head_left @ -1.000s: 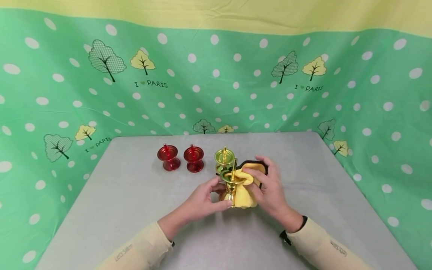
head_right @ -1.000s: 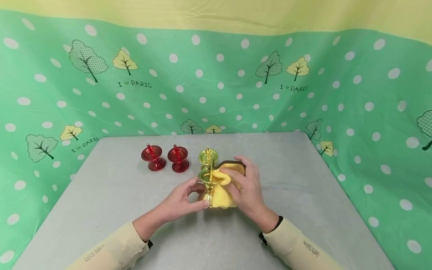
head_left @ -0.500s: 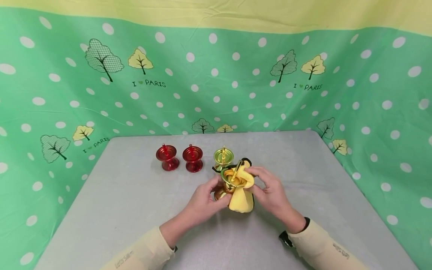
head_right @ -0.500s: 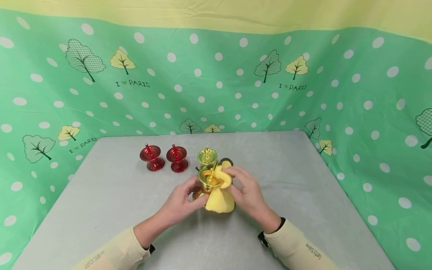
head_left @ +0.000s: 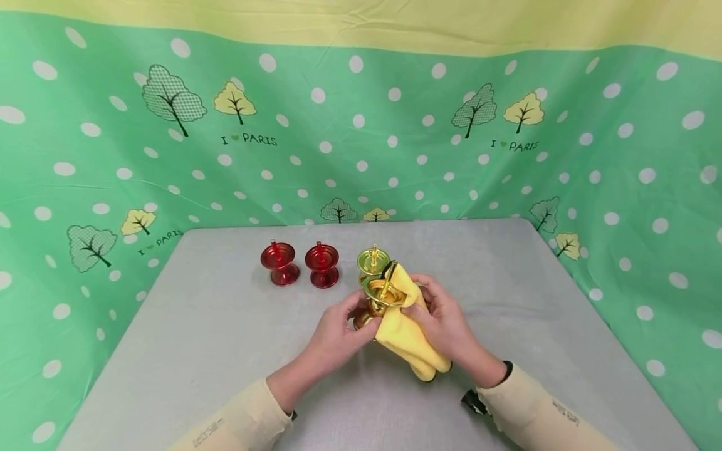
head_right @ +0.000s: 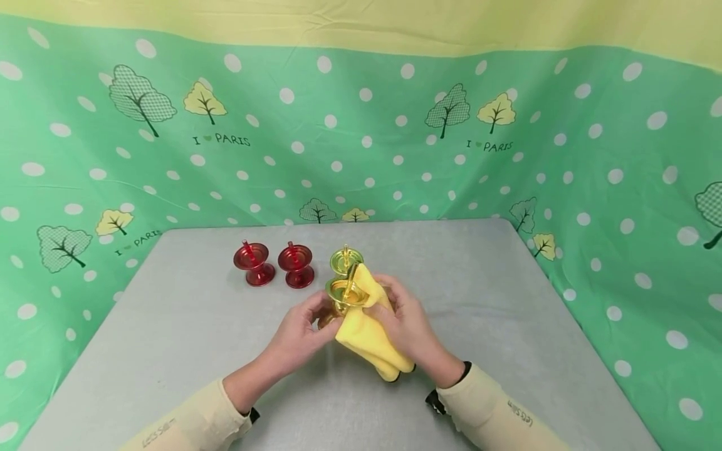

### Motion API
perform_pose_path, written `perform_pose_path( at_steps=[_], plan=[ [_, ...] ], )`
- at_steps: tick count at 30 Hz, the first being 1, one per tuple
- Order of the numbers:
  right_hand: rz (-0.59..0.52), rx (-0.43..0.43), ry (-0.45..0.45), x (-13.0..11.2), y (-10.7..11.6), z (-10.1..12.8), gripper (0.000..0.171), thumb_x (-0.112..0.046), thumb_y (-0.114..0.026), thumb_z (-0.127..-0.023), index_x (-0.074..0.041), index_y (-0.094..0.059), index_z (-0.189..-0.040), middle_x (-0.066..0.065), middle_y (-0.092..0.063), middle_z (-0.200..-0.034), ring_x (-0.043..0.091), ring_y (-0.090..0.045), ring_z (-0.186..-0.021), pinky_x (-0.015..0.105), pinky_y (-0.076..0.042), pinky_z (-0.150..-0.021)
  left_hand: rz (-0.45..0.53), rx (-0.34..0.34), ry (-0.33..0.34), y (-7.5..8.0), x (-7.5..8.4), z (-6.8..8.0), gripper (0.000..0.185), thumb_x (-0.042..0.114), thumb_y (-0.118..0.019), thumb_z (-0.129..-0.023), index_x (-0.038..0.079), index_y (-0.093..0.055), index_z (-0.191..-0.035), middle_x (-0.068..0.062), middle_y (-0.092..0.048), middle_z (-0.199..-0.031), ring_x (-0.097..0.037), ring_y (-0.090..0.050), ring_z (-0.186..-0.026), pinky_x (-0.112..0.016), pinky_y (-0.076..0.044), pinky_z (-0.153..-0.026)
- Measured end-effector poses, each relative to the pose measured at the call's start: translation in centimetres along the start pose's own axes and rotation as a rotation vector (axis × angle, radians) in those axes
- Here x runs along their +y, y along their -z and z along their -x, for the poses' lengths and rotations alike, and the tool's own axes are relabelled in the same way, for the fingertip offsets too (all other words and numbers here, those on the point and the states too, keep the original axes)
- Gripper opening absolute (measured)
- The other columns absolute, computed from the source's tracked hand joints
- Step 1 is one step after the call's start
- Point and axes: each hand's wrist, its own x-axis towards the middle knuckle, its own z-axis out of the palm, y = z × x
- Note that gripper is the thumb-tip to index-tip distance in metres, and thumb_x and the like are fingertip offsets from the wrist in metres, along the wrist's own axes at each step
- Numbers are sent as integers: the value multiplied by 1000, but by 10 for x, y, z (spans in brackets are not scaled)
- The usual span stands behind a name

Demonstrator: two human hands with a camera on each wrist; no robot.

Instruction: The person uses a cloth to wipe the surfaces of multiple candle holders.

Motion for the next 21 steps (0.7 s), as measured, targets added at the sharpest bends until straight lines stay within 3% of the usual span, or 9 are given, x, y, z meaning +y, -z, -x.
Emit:
perform_pose_path(
  at_steps=[4, 9, 12, 14, 16, 19, 21],
  plan=[
    [82, 31, 29, -2, 1, 1, 38, -3, -77, -96, -7, -68, -133, 16, -79, -110, 3, -70, -80, 24, -59, -67, -67, 98, -56, -1, -1, 1, 27, 10, -78, -90, 13, -75, -116, -2, -77, -100, -15, -68, -91, -28, -58, -78],
    [240, 96, 278, -3, 1, 0, 39, -2, -87, -86, -8, -78, -123, 11, -81, -111, 11, -73, -87, 18, -58, -72, -205, 216, -187, -7, 0, 2, 31, 5, -79, -86, 10, -76, -117, -4, -78, -103, -14, -71, -91, -29, -62, -81],
    [291, 108, 398, -2, 1, -3, 40, 1, -86, -84, -7, -78, -122, 11, -81, -111, 15, -75, -92, 16, -57, -77, -249, 232, -207, -7, 1, 2, 32, 7, -79, -86, 8, -75, -118, -6, -77, -103, -16, -71, -92, -32, -63, -82],
    [298, 112, 440, 1, 2, -5, 40, 3, -84, -83, -6, -78, -121, 11, -81, -110, 15, -74, -90, 17, -57, -77, -178, 165, -136, -3, 2, 3, 38, 12, -79, -89, 9, -73, -126, -5, -78, -112, -17, -71, -100, -32, -62, -87],
    [280, 112, 448, 4, 4, -7, 40, 7, -83, -82, -5, -77, -120, 12, -80, -110, 14, -72, -88, 18, -57, -75, -49, 46, -49, 3, 1, 2, 46, 17, -77, -93, 10, -68, -137, -6, -77, -123, -20, -71, -111, -32, -59, -94],
    [246, 96, 413, 8, 8, -9, 40, 9, -82, -83, -5, -78, -119, 12, -80, -109, 10, -70, -88, 17, -56, -75, 166, -150, 90, 13, -2, 1, 58, 19, -75, -99, 11, -54, -152, -13, -71, -140, -26, -69, -125, -30, -57, -100],
    [229, 71, 371, 10, 12, -10, 38, 8, -83, -85, -6, -78, -119, 12, -80, -109, 8, -69, -91, 16, -56, -76, 226, -231, 123, 18, -5, -1, 61, 17, -75, -100, 10, -50, -156, -18, -68, -143, -31, -69, -127, -28, -56, -101]
  ],
)
